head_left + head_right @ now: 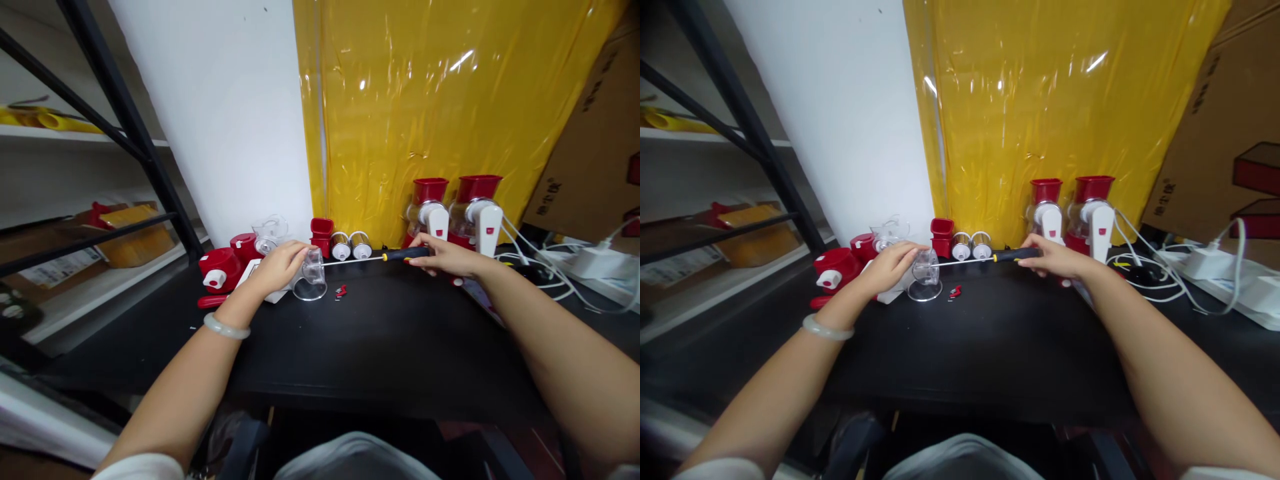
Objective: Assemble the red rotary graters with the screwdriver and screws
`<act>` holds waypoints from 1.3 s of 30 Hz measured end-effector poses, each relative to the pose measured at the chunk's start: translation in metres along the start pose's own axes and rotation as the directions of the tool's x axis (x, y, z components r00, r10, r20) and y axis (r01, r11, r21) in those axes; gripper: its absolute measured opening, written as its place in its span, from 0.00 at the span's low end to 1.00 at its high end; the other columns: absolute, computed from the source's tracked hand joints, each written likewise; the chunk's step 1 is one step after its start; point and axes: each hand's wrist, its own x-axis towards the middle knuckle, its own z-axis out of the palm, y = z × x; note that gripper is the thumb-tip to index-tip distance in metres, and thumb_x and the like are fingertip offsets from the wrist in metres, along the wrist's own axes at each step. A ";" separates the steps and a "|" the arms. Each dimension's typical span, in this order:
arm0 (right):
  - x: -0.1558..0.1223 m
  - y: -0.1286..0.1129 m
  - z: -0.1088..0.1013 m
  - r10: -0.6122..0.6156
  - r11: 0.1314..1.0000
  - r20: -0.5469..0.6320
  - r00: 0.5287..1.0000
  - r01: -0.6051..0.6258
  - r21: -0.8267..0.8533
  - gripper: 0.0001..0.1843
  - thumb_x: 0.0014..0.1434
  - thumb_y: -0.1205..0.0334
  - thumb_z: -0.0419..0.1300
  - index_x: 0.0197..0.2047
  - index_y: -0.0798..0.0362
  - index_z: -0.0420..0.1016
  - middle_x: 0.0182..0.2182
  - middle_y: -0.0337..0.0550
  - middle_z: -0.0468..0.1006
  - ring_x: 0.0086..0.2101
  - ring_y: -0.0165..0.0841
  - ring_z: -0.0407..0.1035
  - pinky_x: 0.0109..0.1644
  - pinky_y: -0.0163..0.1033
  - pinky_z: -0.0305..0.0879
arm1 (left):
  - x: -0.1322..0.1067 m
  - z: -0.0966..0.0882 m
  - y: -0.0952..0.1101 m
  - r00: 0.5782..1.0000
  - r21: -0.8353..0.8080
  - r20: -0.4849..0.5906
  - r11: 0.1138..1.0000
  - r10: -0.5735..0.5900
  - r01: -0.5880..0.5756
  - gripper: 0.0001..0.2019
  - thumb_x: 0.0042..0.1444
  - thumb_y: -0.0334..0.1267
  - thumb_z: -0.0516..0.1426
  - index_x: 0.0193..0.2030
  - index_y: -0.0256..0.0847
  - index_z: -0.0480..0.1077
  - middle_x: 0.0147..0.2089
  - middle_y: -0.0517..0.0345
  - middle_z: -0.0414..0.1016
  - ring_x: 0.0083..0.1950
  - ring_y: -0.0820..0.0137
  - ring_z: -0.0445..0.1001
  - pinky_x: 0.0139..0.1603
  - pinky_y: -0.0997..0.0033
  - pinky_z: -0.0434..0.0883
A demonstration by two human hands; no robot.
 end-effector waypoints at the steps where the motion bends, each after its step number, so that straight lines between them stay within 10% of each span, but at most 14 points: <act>1: 0.001 0.001 0.000 -0.001 1.000 0.018 1.000 0.001 0.027 0.26 0.50 0.40 0.67 0.40 0.48 0.63 0.25 0.35 0.73 0.24 0.30 0.68 0.28 0.36 0.62 | 0.000 0.000 0.000 1.000 0.000 -0.001 1.000 -0.002 0.002 0.20 0.71 0.43 0.44 0.55 0.40 0.73 0.52 0.50 0.77 0.54 0.63 0.74 0.58 0.57 0.69; 14: 0.004 0.001 0.004 -0.053 0.996 0.037 0.998 0.050 0.076 0.28 0.58 0.30 0.52 0.31 0.49 0.59 0.18 0.32 0.63 0.21 0.28 0.64 0.32 0.38 0.62 | 0.000 -0.001 0.003 1.000 -0.012 0.004 1.000 -0.015 0.015 0.20 0.71 0.43 0.44 0.56 0.43 0.73 0.53 0.52 0.77 0.54 0.63 0.74 0.58 0.57 0.69; 21: 0.000 0.004 -0.004 -0.015 0.996 -0.002 1.000 0.015 -0.089 0.30 0.50 0.41 0.66 0.48 0.48 0.62 0.26 0.36 0.73 0.28 0.33 0.70 0.33 0.39 0.64 | 0.000 -0.001 0.004 0.999 -0.003 0.019 0.999 -0.035 0.035 0.20 0.71 0.43 0.44 0.54 0.40 0.73 0.52 0.50 0.77 0.54 0.62 0.74 0.58 0.57 0.68; 31: 0.002 0.004 -0.004 0.011 0.998 0.091 0.996 -0.016 0.056 0.26 0.50 0.38 0.65 0.39 0.51 0.69 0.33 0.45 0.80 0.36 0.38 0.76 0.46 0.43 0.68 | -0.001 -0.001 0.001 1.000 0.001 0.006 1.000 -0.028 0.028 0.19 0.70 0.42 0.44 0.54 0.41 0.73 0.52 0.50 0.77 0.54 0.63 0.74 0.58 0.57 0.69; 39: 0.003 -0.002 0.004 -0.004 0.996 0.036 0.999 0.001 0.086 0.30 0.55 0.30 0.55 0.38 0.51 0.66 0.21 0.34 0.68 0.23 0.30 0.66 0.34 0.39 0.64 | -0.001 -0.002 0.004 1.000 -0.013 -0.002 1.000 -0.023 0.023 0.19 0.70 0.42 0.44 0.55 0.41 0.73 0.53 0.50 0.77 0.55 0.63 0.74 0.59 0.56 0.69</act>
